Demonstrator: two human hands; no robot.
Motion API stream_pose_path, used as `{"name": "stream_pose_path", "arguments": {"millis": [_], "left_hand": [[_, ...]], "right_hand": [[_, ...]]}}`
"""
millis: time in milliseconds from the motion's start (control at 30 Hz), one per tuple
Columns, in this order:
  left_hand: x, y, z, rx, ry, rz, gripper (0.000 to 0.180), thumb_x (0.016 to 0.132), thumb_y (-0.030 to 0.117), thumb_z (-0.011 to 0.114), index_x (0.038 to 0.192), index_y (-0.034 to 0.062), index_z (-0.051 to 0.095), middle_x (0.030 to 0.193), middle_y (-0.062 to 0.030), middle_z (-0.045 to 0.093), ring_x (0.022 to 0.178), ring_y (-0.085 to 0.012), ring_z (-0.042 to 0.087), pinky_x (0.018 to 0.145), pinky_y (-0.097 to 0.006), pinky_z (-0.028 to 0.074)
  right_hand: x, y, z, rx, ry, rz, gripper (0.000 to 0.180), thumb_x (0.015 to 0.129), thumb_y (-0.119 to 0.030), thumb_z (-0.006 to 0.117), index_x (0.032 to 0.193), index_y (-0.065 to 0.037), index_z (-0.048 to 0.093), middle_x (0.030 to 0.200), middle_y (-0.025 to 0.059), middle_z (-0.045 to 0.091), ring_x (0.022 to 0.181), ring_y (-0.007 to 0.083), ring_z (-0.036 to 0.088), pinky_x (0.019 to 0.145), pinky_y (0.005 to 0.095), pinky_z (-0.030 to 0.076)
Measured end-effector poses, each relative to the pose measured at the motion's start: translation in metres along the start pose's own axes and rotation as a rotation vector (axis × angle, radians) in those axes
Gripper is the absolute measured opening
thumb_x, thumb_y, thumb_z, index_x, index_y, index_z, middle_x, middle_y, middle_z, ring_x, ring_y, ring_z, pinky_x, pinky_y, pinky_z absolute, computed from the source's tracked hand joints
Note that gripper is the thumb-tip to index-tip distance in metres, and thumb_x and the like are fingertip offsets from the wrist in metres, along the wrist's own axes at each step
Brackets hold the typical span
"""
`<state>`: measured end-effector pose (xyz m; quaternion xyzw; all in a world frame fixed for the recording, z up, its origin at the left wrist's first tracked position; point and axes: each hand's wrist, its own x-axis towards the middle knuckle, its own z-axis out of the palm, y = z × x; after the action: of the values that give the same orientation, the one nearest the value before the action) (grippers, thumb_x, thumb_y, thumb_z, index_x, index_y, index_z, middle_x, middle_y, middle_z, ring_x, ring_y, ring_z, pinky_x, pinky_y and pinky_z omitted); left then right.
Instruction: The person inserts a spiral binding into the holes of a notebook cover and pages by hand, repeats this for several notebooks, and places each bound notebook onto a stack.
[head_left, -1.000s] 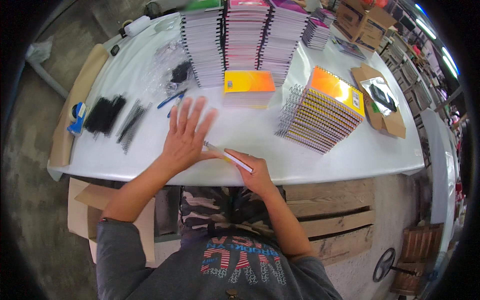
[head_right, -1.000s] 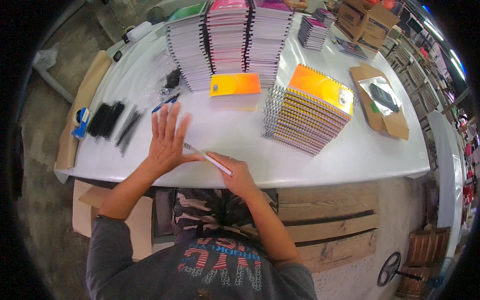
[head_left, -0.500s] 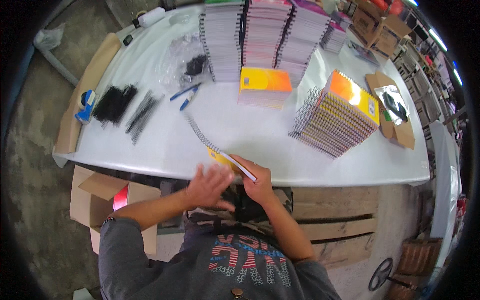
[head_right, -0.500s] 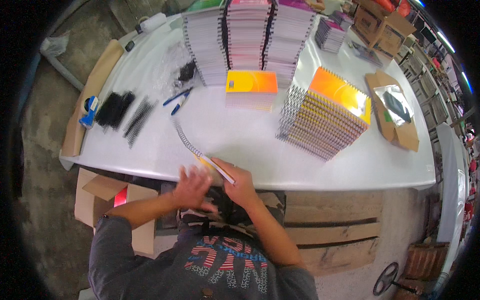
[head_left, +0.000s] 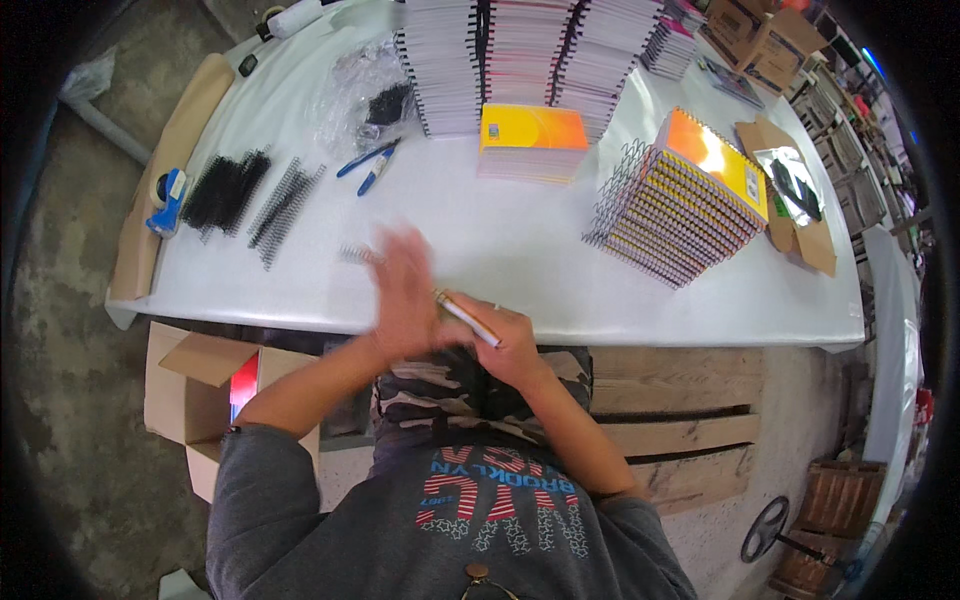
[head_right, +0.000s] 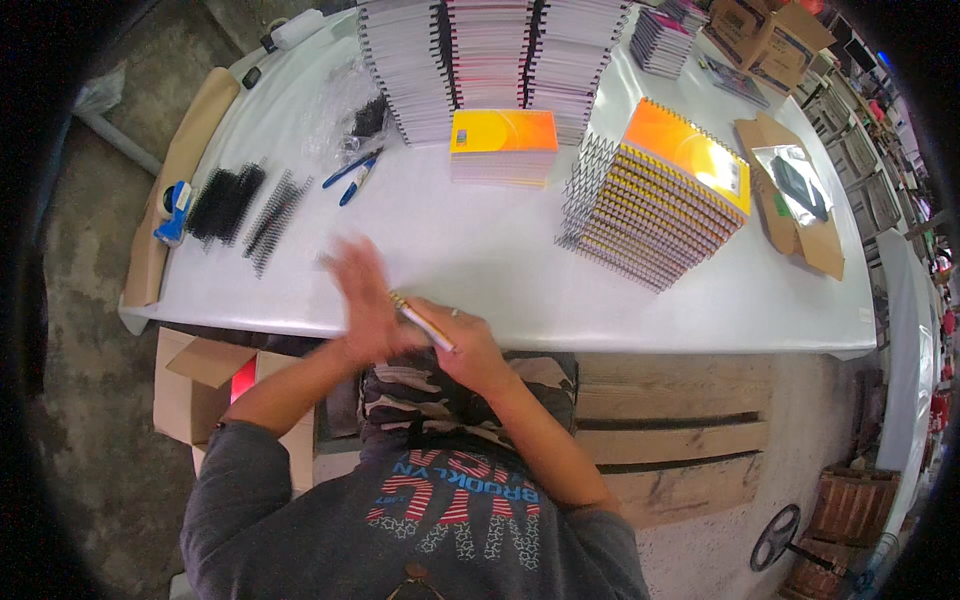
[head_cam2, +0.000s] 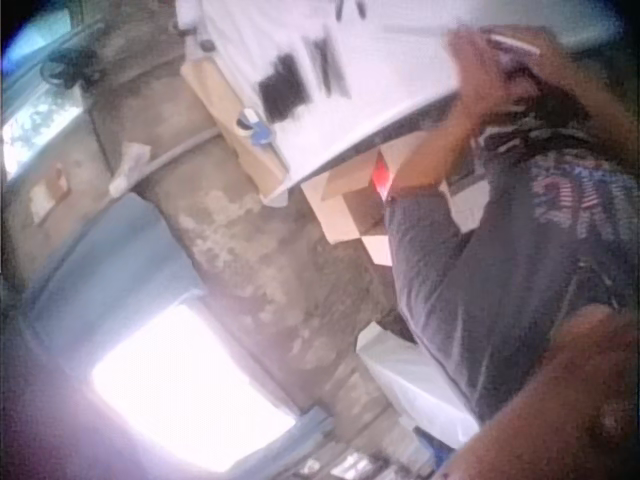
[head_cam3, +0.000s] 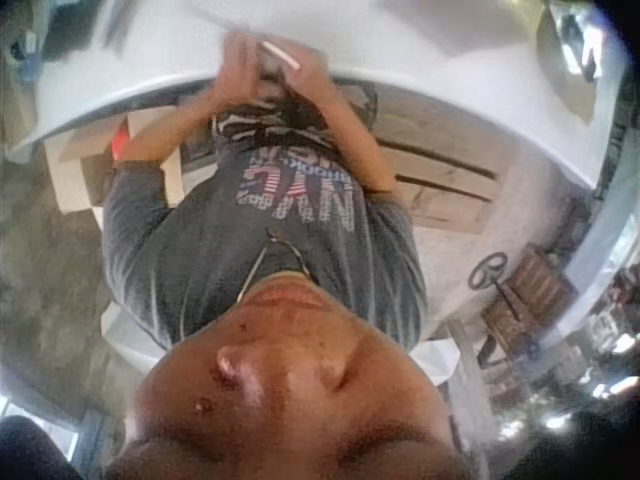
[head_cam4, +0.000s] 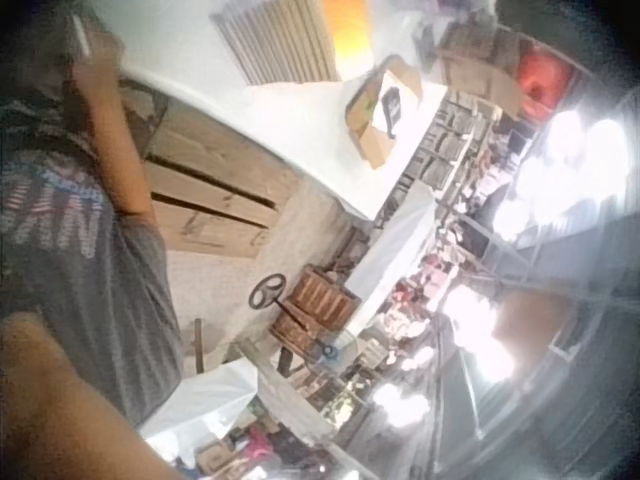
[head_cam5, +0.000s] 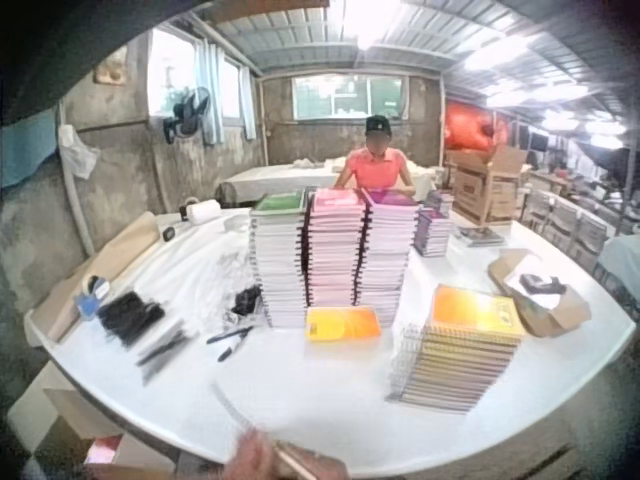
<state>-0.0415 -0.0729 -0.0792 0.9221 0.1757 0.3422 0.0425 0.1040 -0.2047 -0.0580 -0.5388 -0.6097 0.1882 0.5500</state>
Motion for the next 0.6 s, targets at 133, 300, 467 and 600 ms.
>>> {"name": "stream_pose_path", "arguments": {"millis": [133, 300, 467, 600], "left_hand": [[-0.002, 0.03, -0.02, 0.063, -0.045, 0.543, 0.116, 0.071, 0.081, 0.036, 0.136, -0.0125, 0.014, 0.141, -0.0373, 0.005, 0.132, -0.051, 0.006, 0.102, -0.063, -0.004], [0.002, 0.028, -0.01, 0.026, -0.109, 0.262, 0.124, 0.067, 0.081, 0.043, 0.134, -0.0171, 0.008, 0.135, -0.0452, 0.001, 0.128, -0.0582, 0.001, 0.102, -0.064, 0.004], [0.007, 0.028, -0.012, 0.083, 0.019, 0.435, 0.123, 0.062, 0.083, 0.042, 0.134, -0.0135, 0.016, 0.138, -0.0417, 0.004, 0.128, -0.0584, 0.003, 0.103, -0.061, 0.006], [0.015, 0.025, 0.003, -0.046, 0.001, 0.124, 0.126, 0.059, 0.086, 0.041, 0.135, -0.0116, 0.019, 0.139, -0.0397, 0.004, 0.128, -0.0573, 0.002, 0.103, -0.061, 0.004]], "right_hand": [[-0.003, -0.001, -0.002, 0.004, 0.016, -0.036, 0.053, 0.071, 0.01, 0.05, 0.121, -0.006, 0.054, 0.112, 0.0148, 0.06, 0.099, 0.0301, 0.06, 0.086, 0.0354, 0.048], [-0.001, -0.006, 0.005, -0.012, -0.015, -0.057, 0.052, 0.071, 0.01, 0.051, 0.121, -0.007, 0.054, 0.113, 0.0158, 0.06, 0.101, 0.0302, 0.06, 0.086, 0.0346, 0.048], [0.001, -0.01, 0.0, 0.025, 0.001, 0.046, 0.049, 0.075, 0.006, 0.052, 0.122, -0.007, 0.052, 0.112, 0.016, 0.06, 0.099, 0.0317, 0.06, 0.085, 0.035, 0.048], [0.0, -0.002, 0.01, 0.022, -0.009, 0.058, 0.048, 0.077, 0.003, 0.054, 0.124, -0.006, 0.049, 0.109, 0.016, 0.061, 0.097, 0.0326, 0.06, 0.082, 0.0359, 0.049]]}}
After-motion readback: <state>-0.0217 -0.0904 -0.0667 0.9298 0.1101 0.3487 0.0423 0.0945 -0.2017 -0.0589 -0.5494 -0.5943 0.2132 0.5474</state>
